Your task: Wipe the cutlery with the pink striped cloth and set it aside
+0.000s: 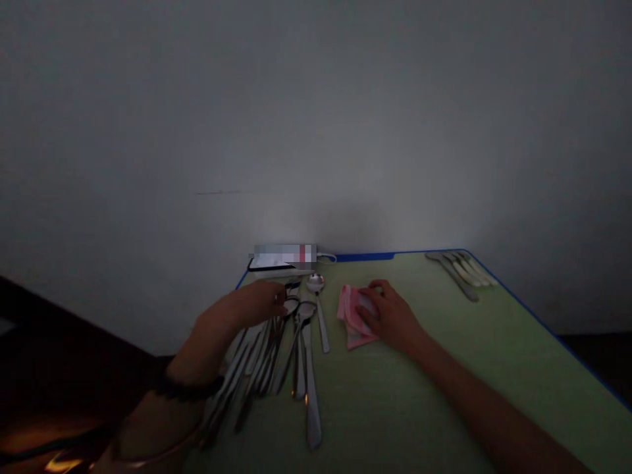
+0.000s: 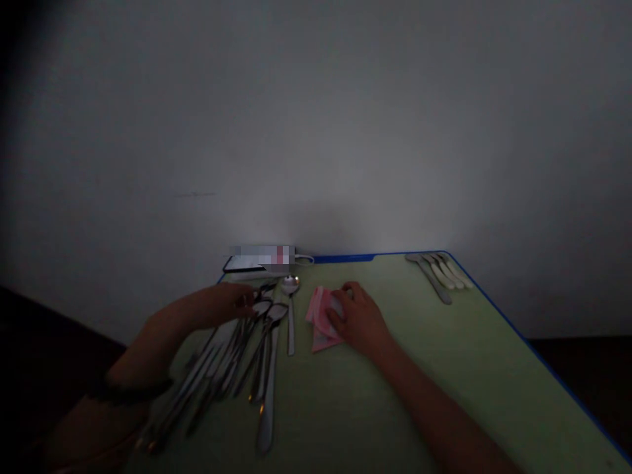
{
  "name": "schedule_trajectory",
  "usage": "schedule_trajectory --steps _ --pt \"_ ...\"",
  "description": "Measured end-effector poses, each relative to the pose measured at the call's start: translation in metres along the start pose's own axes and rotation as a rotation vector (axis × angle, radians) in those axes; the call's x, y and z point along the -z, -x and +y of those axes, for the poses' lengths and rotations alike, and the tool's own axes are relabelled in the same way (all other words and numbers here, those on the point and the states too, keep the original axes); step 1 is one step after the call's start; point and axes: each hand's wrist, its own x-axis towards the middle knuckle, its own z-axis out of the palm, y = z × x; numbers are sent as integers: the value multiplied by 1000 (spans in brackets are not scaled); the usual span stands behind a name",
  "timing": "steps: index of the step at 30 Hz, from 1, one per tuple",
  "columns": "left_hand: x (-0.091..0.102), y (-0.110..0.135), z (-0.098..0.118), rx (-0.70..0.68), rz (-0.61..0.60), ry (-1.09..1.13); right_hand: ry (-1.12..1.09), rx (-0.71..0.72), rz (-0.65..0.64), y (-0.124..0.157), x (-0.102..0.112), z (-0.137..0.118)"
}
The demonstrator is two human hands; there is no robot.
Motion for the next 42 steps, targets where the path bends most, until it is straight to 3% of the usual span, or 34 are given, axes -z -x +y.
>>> schedule_trajectory --steps 6,11,19,27,36,42 --pt "8 4 -28 248 62 -79 33 -7 -17 -7 -7 5" --pt "-3 0 -24 323 -58 -35 120 -51 -29 -18 -13 3" --pt "-7 -3 -24 292 -243 160 24 -43 -43 -19 -12 9" --pt "-4 0 -22 261 -288 263 -11 -26 -40 -20 -13 13" --pt "-27 -13 -17 193 -304 187 -27 -22 -34 -20 -13 13" --pt "-17 -10 -22 116 -321 222 -36 -14 -38 -19 -13 14"
